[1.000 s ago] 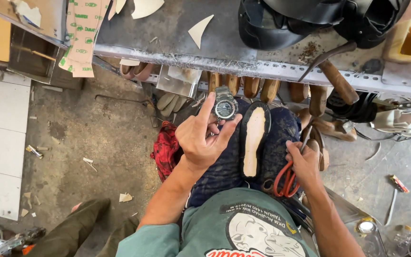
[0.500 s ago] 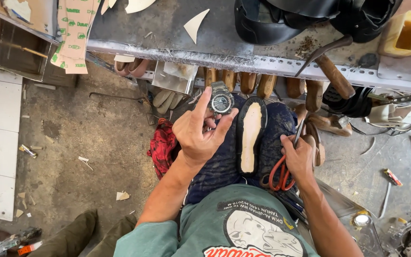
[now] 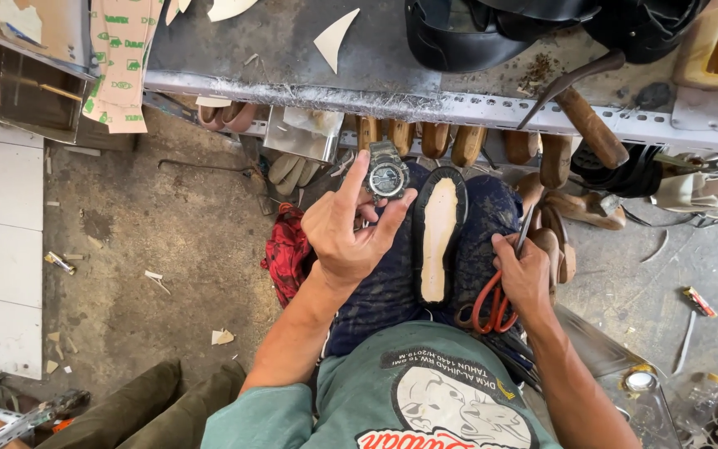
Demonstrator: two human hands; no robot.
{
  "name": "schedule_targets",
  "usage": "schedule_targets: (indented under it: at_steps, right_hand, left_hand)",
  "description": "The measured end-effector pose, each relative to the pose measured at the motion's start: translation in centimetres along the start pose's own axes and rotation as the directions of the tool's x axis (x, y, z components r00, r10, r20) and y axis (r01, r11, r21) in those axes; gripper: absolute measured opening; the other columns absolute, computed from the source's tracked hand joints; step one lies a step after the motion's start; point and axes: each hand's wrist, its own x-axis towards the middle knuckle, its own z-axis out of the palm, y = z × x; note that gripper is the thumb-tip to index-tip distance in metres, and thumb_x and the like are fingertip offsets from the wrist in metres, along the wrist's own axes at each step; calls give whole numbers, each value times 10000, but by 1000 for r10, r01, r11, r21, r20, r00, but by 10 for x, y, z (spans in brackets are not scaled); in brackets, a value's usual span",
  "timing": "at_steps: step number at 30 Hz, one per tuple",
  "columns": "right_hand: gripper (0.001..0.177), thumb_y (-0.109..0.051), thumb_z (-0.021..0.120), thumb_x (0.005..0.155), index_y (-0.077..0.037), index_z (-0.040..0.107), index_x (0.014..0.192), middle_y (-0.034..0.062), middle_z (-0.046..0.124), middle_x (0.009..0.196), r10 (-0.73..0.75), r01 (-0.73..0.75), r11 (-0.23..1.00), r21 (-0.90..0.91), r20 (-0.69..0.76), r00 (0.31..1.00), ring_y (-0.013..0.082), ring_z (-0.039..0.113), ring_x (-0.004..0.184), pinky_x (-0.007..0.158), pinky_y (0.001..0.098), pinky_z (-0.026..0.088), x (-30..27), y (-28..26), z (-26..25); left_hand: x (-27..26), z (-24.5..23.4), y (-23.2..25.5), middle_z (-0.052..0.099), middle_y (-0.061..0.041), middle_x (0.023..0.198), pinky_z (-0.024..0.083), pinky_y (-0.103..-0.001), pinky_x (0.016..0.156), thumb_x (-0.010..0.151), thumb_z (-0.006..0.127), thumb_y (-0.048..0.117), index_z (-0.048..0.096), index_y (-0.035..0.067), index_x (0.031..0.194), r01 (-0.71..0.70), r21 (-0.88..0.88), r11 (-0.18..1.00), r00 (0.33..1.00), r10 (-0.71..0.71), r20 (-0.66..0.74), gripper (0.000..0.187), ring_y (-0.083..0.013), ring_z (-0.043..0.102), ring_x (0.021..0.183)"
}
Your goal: The person is repairing a black shoe by hand. They use a knife to trim the sole, a hammer to tap the shoe, and scissors to cut a piece of light-colored material. They then insert the cut material into the shoe's interior.
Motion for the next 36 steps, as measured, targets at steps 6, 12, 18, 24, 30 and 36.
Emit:
schedule_targets:
  at_steps: [6,12,18,24,30,36]
  right_hand:
    - [308,-280,723,1008,-49,673,809,108,572,555,17,-17,999,29,6,1000,151,513,548,564,290,440,1,4,-1]
    - [319,-260,701,1031,-28,670,815,133,570,557,26,-28,998,64,28,999,162,486,546,562,309,425,1,4,-3]
    - [309,-271,723,1018,-41,673,817,130,576,562,33,-35,998,55,33,999,163,522,564,579,294,440,5,18,-3]
    - [275,-272,726,1000,-68,695,817,108,586,553,40,-41,998,41,16,999,147,512,547,557,293,445,5,15,-4]
    - [303,-299,728,1010,-61,695,825,115,587,554,48,-49,998,36,40,998,156,520,554,561,295,458,8,20,-5]
    - [309,-291,728,1013,-46,699,826,140,610,565,45,-47,998,39,42,998,172,526,553,553,308,453,9,19,-6]
  left_hand:
    - [-3,6,0,635,24,575,520,-219,518,809,923,224,713,-66,1237,10,-6,1000,1000,-10,21,558,-94,572,463]
    - [-5,12,-1,659,15,602,530,-214,541,809,924,213,705,-67,1249,3,1,1000,999,-3,48,566,-91,580,474]
    - [-7,18,-3,673,9,612,535,-222,539,794,935,208,699,-73,1243,13,-9,1000,998,-12,59,579,-88,589,472]
    - [-7,23,-2,678,2,609,536,-225,534,789,935,179,694,-86,1245,12,-27,1000,997,-10,78,580,-96,587,464]
    - [-5,28,-1,681,-5,609,534,-230,528,783,938,176,694,-87,1245,5,-37,999,996,-2,85,585,-101,575,461]
    - [-5,32,-2,676,-3,600,535,-229,522,784,933,181,700,-87,1238,-8,-31,999,997,10,79,576,-101,568,449]
